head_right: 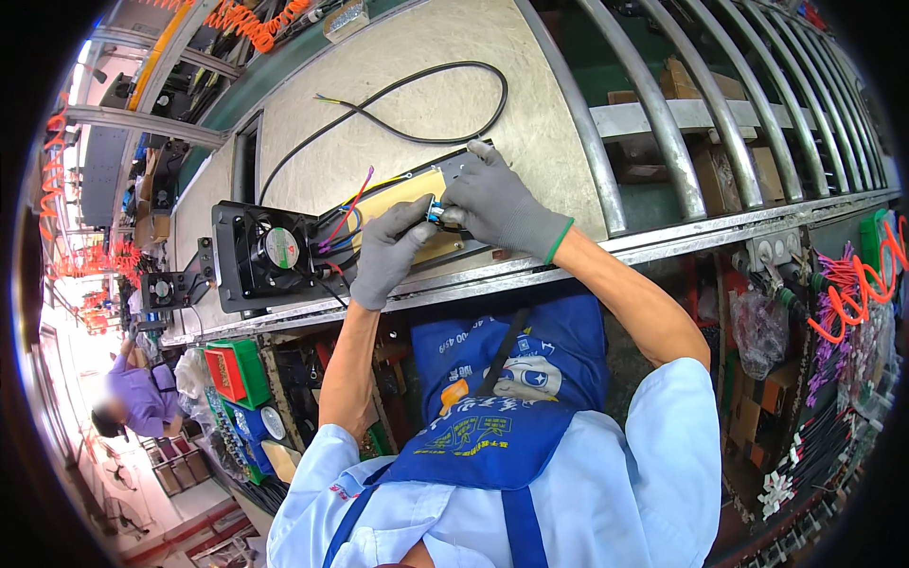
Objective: The person assembles an electronic unit by attaching a cooling fan to an electronic housing with screws, connecting a circuit board with wire connectors, and securing the components with a pneumatic screwdriver.
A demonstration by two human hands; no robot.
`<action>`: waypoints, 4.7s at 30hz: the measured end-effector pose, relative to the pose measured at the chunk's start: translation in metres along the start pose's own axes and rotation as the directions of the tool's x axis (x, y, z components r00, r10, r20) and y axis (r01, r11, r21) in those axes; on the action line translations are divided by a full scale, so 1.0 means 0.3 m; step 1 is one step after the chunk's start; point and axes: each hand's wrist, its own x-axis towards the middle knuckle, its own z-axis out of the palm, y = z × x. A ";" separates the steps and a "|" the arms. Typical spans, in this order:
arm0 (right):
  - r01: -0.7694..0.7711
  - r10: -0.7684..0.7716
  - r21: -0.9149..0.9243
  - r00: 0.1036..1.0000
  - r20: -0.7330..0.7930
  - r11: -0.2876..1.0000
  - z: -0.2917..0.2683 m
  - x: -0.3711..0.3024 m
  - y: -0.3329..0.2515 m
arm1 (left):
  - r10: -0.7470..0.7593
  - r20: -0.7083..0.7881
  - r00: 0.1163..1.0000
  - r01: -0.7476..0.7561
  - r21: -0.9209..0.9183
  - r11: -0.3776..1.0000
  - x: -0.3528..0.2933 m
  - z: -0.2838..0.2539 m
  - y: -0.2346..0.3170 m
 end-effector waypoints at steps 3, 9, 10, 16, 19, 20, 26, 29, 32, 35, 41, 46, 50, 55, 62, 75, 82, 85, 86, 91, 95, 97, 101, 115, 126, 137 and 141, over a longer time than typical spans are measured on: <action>-0.002 0.002 -0.005 1.000 0.004 1.000 0.006 -0.001 0.006 | -0.001 0.002 1.000 0.001 -0.019 1.000 0.004 0.008 -0.002; -0.087 0.087 0.011 0.996 -0.008 0.996 -0.016 0.030 -0.016 | 0.006 -0.036 0.999 -0.007 -0.016 1.000 0.051 0.004 -0.016; -0.120 0.119 -0.017 0.992 -0.033 0.993 -0.017 0.042 -0.029 | 0.023 -0.078 0.997 -0.030 -0.078 0.996 0.052 0.010 -0.031; -0.244 0.249 -0.147 0.968 0.022 0.959 -0.052 0.154 -0.086 | 0.112 -0.340 0.934 -0.079 0.110 0.991 -0.073 -0.018 0.005; -0.206 0.214 -0.100 0.974 0.076 0.973 -0.041 0.180 -0.077 | 0.237 -0.453 0.859 -0.146 0.228 0.963 -0.218 0.006 -0.016; -0.199 0.232 -0.196 0.959 0.162 0.960 -0.074 0.186 -0.082 | 0.278 -0.457 0.845 -0.191 0.228 0.955 -0.264 0.003 -0.029; -0.239 0.280 -0.215 0.941 0.190 0.947 -0.059 0.136 -0.001 | 0.113 -0.714 0.691 0.137 0.282 0.950 -0.696 -0.152 -0.111; -0.381 0.372 0.057 0.919 0.132 0.923 -0.007 0.063 0.138 | 0.045 -0.815 0.577 0.358 0.302 0.884 -0.915 -0.267 -0.183; -0.492 0.460 0.129 0.862 0.213 0.861 -0.017 0.070 0.110 | -0.021 -0.895 0.445 0.543 0.252 0.801 -1.129 -0.420 -0.182; -0.637 0.523 0.341 0.767 0.372 0.691 -0.027 0.102 0.095 | 0.078 -0.933 0.351 0.690 0.314 0.652 -1.337 -0.613 -0.198; -0.475 0.392 0.089 0.806 0.444 0.875 -0.063 0.129 0.156 | 0.095 -0.976 0.196 0.957 0.211 0.201 -1.693 -1.054 -0.152; -0.315 0.298 -0.060 0.799 0.522 0.947 -0.033 0.154 0.184 | -0.209 -0.978 0.028 0.997 0.042 -0.060 -1.973 -1.304 -0.215; -0.365 0.384 -0.134 0.796 0.469 0.921 -0.022 0.180 0.032 | -0.333 -0.938 -0.097 0.971 -0.015 -0.240 -2.002 -1.410 -0.282; -0.237 0.292 -0.188 0.880 0.374 0.953 -0.042 0.141 0.023 | -0.278 -0.935 -0.221 0.960 -0.159 -0.230 -2.078 -1.459 -0.388; -0.302 0.325 -0.170 0.937 0.127 0.938 -0.174 0.054 -0.080 | -0.345 -0.922 -0.174 0.949 -0.064 -0.307 -2.169 -1.515 -0.433; -0.781 0.713 0.037 0.548 -0.437 0.623 -0.589 -0.626 -0.012 | 0.141 -0.989 0.053 0.956 0.009 -0.294 -2.196 -1.496 -0.356; -0.820 0.993 0.565 0.044 -0.108 0.097 -0.658 -1.067 -0.062 | -0.399 -0.742 0.539 -0.040 -0.495 0.868 -1.218 -0.740 0.037; -0.712 0.972 0.677 -0.232 0.028 -0.189 -0.729 -1.404 0.124 | -0.483 -0.423 0.767 -0.088 -0.814 0.574 -0.815 -0.364 0.054; -0.710 0.973 0.676 -0.227 0.043 -0.196 -0.735 -1.448 0.174 | -0.371 -0.198 0.908 -0.031 -0.912 0.410 -0.718 -0.296 0.019; -0.784 0.890 0.510 0.113 -0.442 0.353 -0.777 -1.554 0.343 | -0.067 0.338 0.939 0.330 -0.938 -0.111 -0.384 -0.039 -0.011; -0.708 0.798 0.449 0.274 -0.537 0.545 -0.722 -1.530 0.344 | -0.030 0.421 0.906 0.417 -0.904 -0.093 -0.316 0.037 -0.003; -0.768 0.767 0.317 0.328 -0.552 0.556 -0.710 -1.521 0.360 | -0.183 0.406 0.896 0.409 -0.912 -0.023 -0.302 0.063 0.022; -0.865 0.858 0.316 0.217 -0.465 0.391 -0.709 -1.531 0.375 | -0.293 0.349 0.890 0.394 -0.912 0.114 -0.286 0.104 0.045; -0.760 0.697 0.371 0.146 -0.702 0.533 -0.725 -1.057 -0.047 | -0.267 0.299 0.916 0.370 -0.887 0.275 -0.330 0.116 0.022; 0.261 0.616 0.914 0.677 -0.403 0.311 -0.562 -0.197 -0.455 | -0.112 0.367 0.924 0.379 -0.916 0.129 -0.259 0.213 0.084; 0.168 0.631 0.938 0.703 -0.330 0.303 -0.386 -0.026 -0.509 | -0.180 0.306 0.935 0.325 -0.942 0.085 -0.317 0.155 0.069; 0.159 0.659 0.914 0.648 -0.381 0.372 -0.373 -0.005 -0.529 | -0.231 0.247 0.941 0.300 -0.925 0.235 -0.315 0.133 0.079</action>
